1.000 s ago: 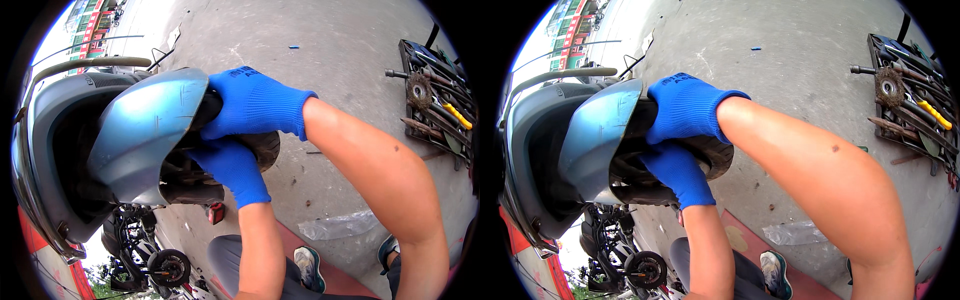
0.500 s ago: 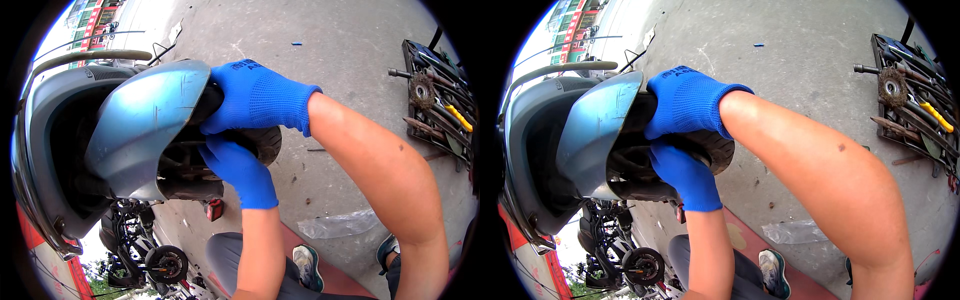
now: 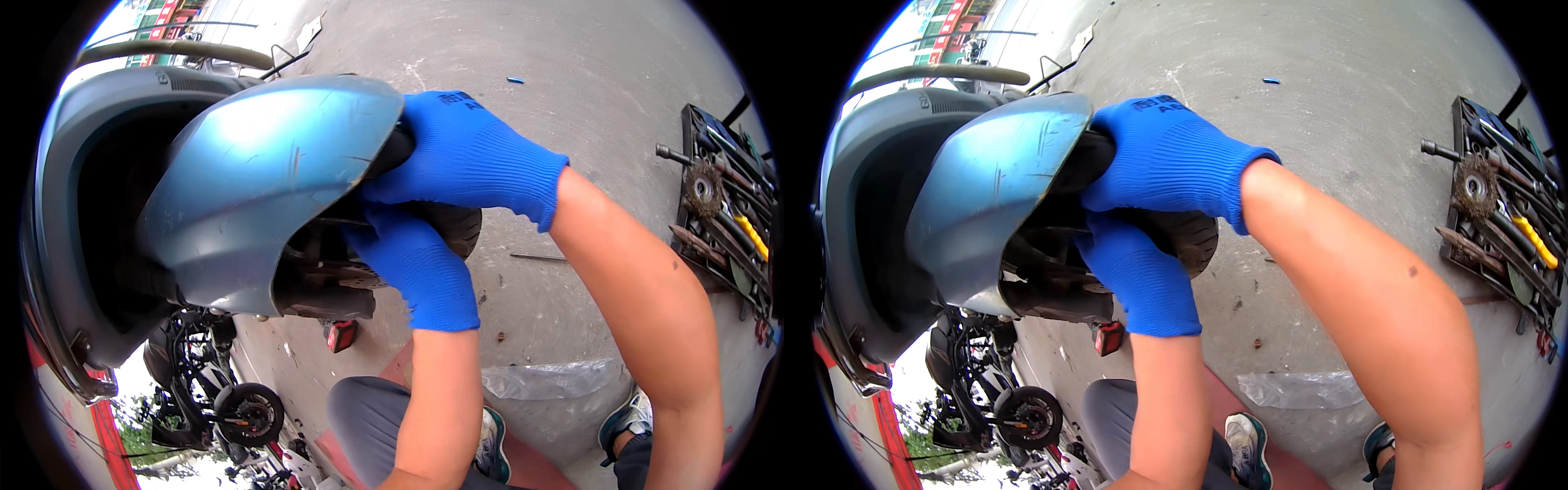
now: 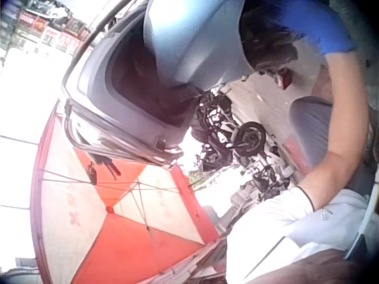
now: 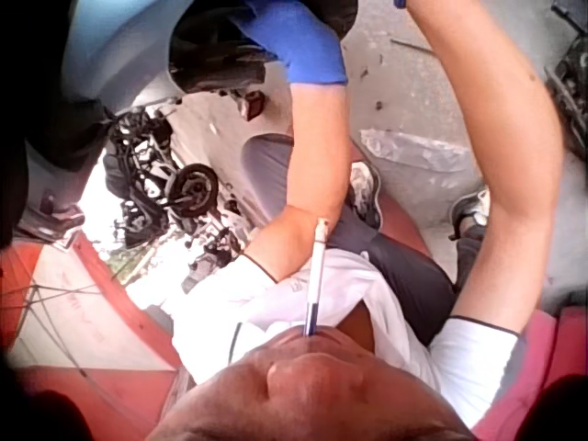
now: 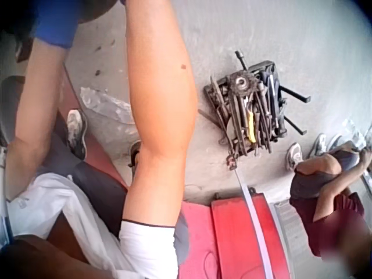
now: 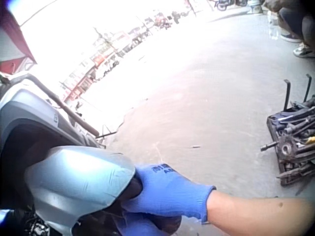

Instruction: The person works on the front tire of a scooter, using a screwdriver to pry at the tire bead and then connecting an air hose to the valve stem to inflate the tire.

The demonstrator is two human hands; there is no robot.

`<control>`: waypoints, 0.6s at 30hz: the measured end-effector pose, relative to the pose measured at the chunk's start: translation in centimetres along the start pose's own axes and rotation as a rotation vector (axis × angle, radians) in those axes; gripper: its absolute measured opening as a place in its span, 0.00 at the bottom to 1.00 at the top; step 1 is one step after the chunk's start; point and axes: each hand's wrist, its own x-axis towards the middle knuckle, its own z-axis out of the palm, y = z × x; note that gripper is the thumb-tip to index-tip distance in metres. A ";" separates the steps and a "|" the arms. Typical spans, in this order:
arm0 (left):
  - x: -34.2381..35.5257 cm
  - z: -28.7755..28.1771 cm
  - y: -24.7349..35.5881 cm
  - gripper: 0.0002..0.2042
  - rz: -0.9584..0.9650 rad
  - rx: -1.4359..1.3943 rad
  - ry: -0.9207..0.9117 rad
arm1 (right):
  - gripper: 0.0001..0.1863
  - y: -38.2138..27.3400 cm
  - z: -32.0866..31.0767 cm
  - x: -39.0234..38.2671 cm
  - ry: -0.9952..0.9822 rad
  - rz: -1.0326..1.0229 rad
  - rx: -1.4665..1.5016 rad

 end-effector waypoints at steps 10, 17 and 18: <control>-0.2 -0.3 -0.1 0.24 -0.029 -0.118 -0.030 | 0.27 -0.4 -0.2 -0.5 -0.022 0.092 0.021; -0.3 -0.6 -1.8 0.24 0.022 0.037 -0.022 | 0.28 0.2 -0.2 -0.6 -0.008 0.055 -0.005; -0.3 -0.8 -2.0 0.25 0.044 0.087 -0.034 | 0.28 0.3 -0.1 -0.6 -0.010 0.043 0.004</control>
